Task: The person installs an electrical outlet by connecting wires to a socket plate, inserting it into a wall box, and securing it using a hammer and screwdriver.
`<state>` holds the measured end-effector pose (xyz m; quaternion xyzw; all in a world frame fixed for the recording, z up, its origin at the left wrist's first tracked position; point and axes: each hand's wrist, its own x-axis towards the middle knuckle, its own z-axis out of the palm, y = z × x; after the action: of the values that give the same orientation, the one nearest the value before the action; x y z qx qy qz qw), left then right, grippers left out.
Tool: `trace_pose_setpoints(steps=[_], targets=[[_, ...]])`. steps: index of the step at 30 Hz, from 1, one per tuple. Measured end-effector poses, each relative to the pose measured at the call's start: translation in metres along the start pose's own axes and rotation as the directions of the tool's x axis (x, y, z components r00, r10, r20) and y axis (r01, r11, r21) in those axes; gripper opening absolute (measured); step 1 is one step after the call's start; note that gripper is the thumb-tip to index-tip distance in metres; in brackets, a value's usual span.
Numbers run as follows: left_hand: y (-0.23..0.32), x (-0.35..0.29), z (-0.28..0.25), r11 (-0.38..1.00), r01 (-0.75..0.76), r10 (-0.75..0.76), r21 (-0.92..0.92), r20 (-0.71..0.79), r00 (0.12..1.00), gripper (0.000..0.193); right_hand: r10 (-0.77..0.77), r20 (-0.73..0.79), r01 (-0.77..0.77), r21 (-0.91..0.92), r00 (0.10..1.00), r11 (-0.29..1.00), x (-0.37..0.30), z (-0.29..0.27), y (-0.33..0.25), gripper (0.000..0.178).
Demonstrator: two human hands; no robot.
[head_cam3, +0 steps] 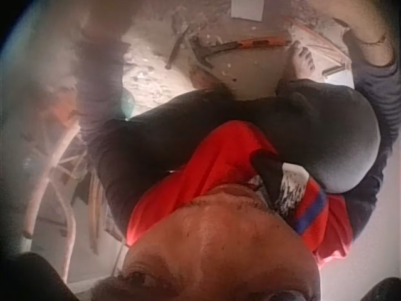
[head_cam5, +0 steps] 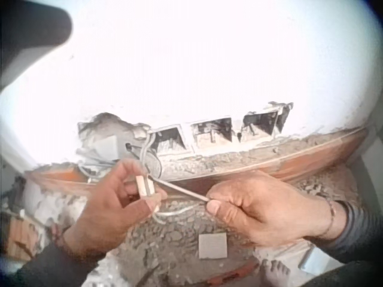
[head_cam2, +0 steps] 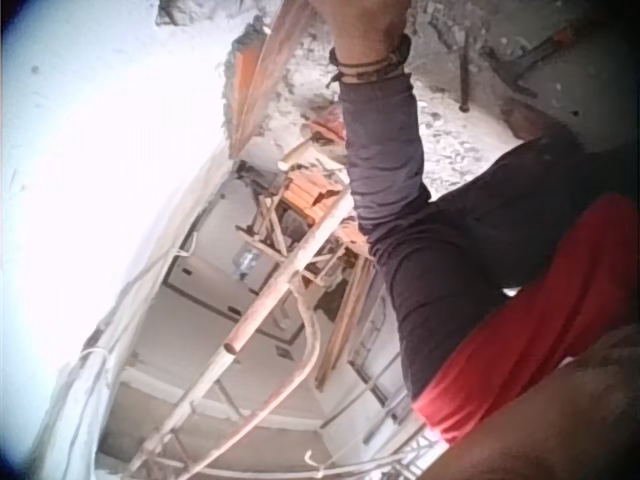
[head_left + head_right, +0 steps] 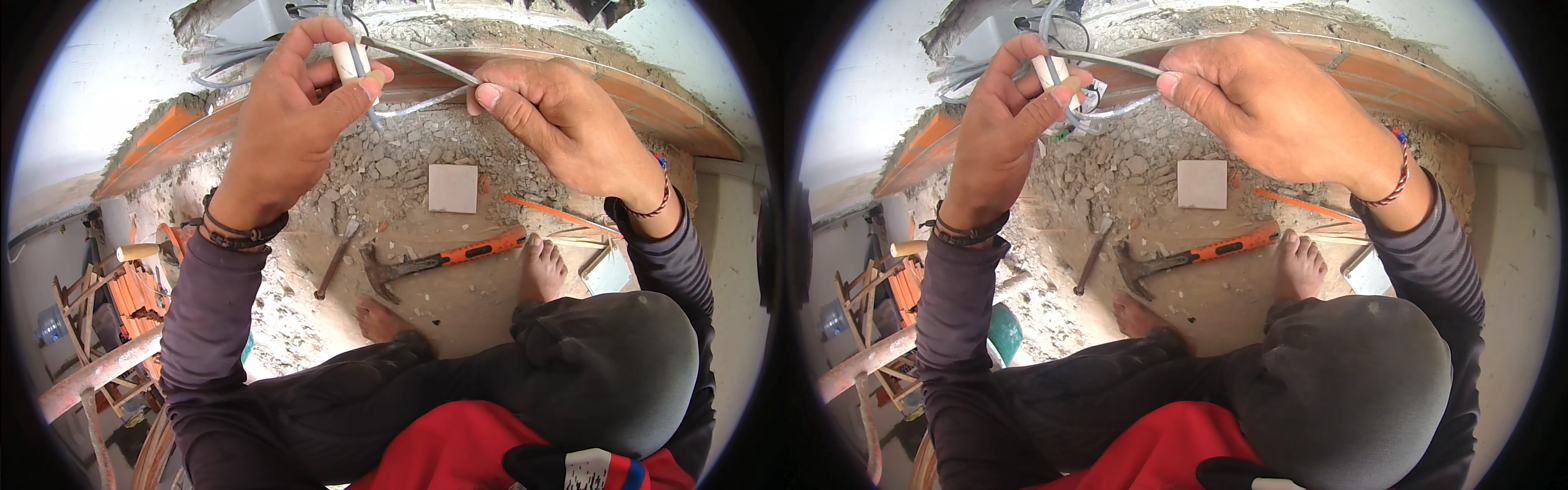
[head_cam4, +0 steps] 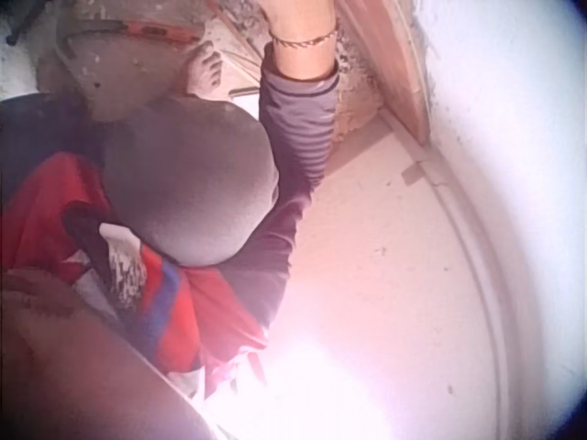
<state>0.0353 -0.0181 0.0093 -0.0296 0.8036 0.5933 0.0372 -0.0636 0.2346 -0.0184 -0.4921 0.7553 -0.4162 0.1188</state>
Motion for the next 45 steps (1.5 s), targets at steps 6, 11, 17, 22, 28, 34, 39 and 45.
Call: trace_pose_setpoints(steps=[6, 11, 17, 22, 28, 34, 39, 45], targets=[[0.003, 0.002, -0.003, 0.995, 0.0, -0.002, 0.104, 0.025, 1.0, 0.041, 0.201, 0.162, -0.226, 0.153, 0.966, 0.962, 0.003, -0.004, -0.009, 0.039], [0.005, 0.0, -0.004, 0.992, 0.002, -0.004, 0.128, 0.014, 1.0, 0.043, 0.159, 0.143, -0.167, 0.048, 0.977, 0.985, 0.011, -0.01, -0.006, 0.038], [0.008, -0.001, -0.004, 0.996, 0.003, -0.004, 0.092, 0.017, 1.0, 0.043, 0.025, 0.142, -0.01, -0.107, 0.989, 0.994, 0.019, -0.021, 0.001, 0.036], [0.009, 0.001, -0.011, 0.98, 0.016, -0.023, 0.197, 0.035, 0.999, 0.041, -0.004, 0.192, 0.034, -0.152, 0.981, 0.988, 0.029, -0.03, 0.005, 0.035], [0.003, -0.001, -0.016, 0.987, 0.039, -0.043, 0.155, 0.021, 0.999, 0.039, -0.023, 0.216, 0.06, -0.165, 0.976, 0.985, 0.036, -0.034, 0.008, 0.033], [0.002, 0.001, -0.02, 0.986, 0.039, -0.047, 0.162, 0.043, 0.998, 0.031, -0.048, 0.19, 0.083, -0.181, 0.981, 0.98, 0.036, -0.025, 0.01, 0.032], [0.004, 0.0, -0.02, 0.98, 0.028, -0.035, 0.199, 0.031, 0.999, 0.027, -0.062, 0.166, 0.094, -0.189, 0.984, 0.978, 0.037, -0.018, 0.012, 0.031], [0.005, -0.005, -0.018, 0.951, 0.016, -0.02, 0.308, 0.011, 1.0, 0.03, -0.071, 0.146, 0.098, -0.186, 0.987, 0.978, 0.036, -0.014, 0.012, 0.03]])
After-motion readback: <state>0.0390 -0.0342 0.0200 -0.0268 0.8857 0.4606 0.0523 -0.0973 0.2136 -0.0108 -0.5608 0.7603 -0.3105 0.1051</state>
